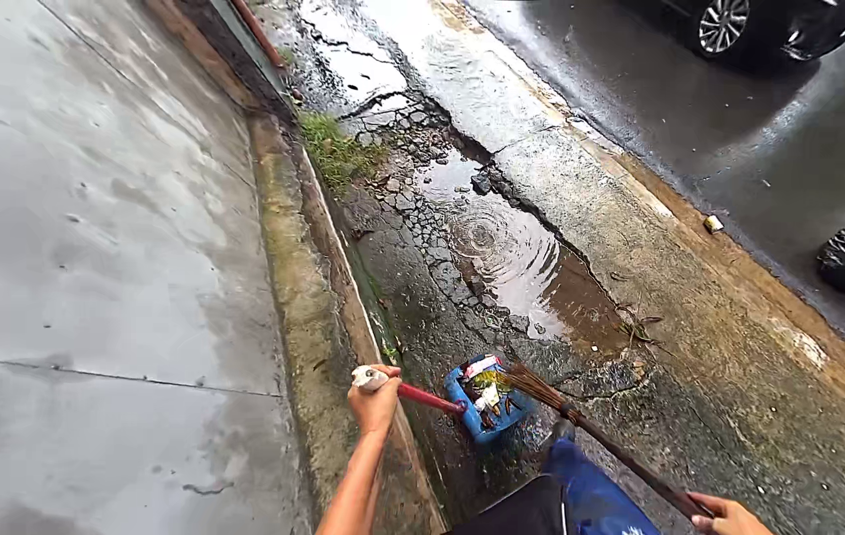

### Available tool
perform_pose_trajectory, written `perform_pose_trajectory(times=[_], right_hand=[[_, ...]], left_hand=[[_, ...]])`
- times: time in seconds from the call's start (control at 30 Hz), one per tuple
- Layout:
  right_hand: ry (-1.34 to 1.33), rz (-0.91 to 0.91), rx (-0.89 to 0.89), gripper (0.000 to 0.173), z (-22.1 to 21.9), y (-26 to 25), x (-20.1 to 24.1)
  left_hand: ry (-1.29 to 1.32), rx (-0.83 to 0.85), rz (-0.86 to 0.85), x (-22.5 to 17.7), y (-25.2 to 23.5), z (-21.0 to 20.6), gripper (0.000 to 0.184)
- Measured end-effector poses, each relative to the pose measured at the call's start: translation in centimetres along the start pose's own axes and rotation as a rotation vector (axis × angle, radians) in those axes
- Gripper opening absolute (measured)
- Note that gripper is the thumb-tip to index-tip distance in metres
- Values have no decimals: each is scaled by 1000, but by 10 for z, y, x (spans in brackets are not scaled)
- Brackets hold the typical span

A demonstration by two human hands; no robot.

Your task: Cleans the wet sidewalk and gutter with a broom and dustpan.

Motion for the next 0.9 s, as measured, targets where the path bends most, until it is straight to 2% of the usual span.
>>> perform_pose_trajectory(times=[0.13, 0.27, 0.33, 0.4, 0.5, 0.57, 0.7, 0.8, 0.9], right_hand=[[216, 82, -93, 48, 53, -30, 91], [371, 90, -202, 46, 106, -73, 195], [400, 59, -212, 45, 106, -102, 248], [410, 18, -182, 43, 84, -130, 296], [457, 50, -36, 42, 69, -162, 354], [437, 127, 65, 41, 72, -177, 363], [303, 143, 168, 47, 123, -173, 349], [324, 105, 91, 47, 148, -151, 357], [436, 3, -21, 47, 135, -140, 388]], left_hand=[[-39, -74, 55, -4, -48, 5, 32], [-4, -91, 38, -10, -104, -31, 40], [-39, -94, 41, -9, -134, -49, 39], [-96, -47, 42, -10, -161, -67, 36], [-129, 54, -41, -2, -196, -111, 31], [-147, 147, -89, 15, -213, -128, 29], [-187, 204, -59, 27, -242, -146, 28], [-198, 235, -52, 26, -272, -153, 25], [-211, 286, -73, 29, -297, -164, 23]])
Point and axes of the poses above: each hand's wrist, its own y-axis away from the middle knuckle, its own z-axis out of the back of the hand, x = y × z, the point moved 2 cm from there along -y, towards the middle knuckle, and after that the axes turned 5 degrees about -z, right-handed, at the moved point
